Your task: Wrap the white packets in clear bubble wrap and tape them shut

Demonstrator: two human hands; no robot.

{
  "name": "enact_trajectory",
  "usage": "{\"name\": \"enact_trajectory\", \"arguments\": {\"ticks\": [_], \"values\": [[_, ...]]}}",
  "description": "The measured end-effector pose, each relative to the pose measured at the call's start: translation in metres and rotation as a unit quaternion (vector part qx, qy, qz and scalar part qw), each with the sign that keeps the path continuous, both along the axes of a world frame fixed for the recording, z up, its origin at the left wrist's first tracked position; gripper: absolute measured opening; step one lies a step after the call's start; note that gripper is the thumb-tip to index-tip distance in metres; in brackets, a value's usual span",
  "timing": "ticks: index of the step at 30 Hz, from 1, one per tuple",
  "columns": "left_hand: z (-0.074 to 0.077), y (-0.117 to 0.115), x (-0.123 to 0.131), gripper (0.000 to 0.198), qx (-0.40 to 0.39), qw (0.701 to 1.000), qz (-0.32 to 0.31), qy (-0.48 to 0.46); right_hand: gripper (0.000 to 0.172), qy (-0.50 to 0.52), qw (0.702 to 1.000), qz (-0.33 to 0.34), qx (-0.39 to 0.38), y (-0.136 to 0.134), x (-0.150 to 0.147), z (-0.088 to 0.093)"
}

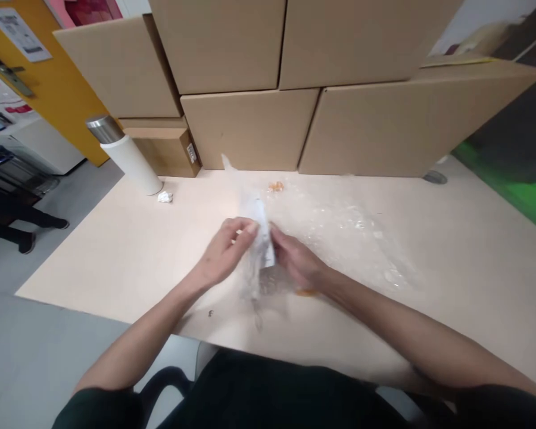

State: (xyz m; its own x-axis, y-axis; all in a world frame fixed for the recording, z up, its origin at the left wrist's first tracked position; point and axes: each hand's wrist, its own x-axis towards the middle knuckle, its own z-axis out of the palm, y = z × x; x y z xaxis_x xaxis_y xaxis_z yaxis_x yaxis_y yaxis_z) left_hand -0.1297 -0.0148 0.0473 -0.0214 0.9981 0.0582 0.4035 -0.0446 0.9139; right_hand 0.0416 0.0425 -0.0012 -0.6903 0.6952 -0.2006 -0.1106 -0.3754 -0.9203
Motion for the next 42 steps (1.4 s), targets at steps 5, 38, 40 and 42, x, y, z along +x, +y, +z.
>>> {"name": "enact_trajectory", "arguments": {"ticks": [5, 38, 40, 42], "values": [[-0.022, 0.027, 0.035, 0.051, -0.033, 0.979, -0.118, 0.164, 0.041, -0.024, 0.991, -0.074, -0.108, 0.01, 0.044, -0.001], [-0.016, 0.017, 0.051, 0.047, -0.032, 0.967, 0.079, -0.239, 0.034, -0.268, 0.866, -0.022, 0.423, 0.015, 0.085, -0.004], [-0.019, 0.024, 0.07, 0.044, 0.003, 0.98, 0.023, -0.199, 0.036, -0.235, 0.898, -0.029, 0.372, 0.018, 0.1, 0.001], [-0.025, 0.032, 0.089, 0.041, 0.034, 0.989, -0.052, -0.134, 0.037, -0.227, 0.916, -0.05, 0.328, 0.02, 0.116, 0.006]]}}
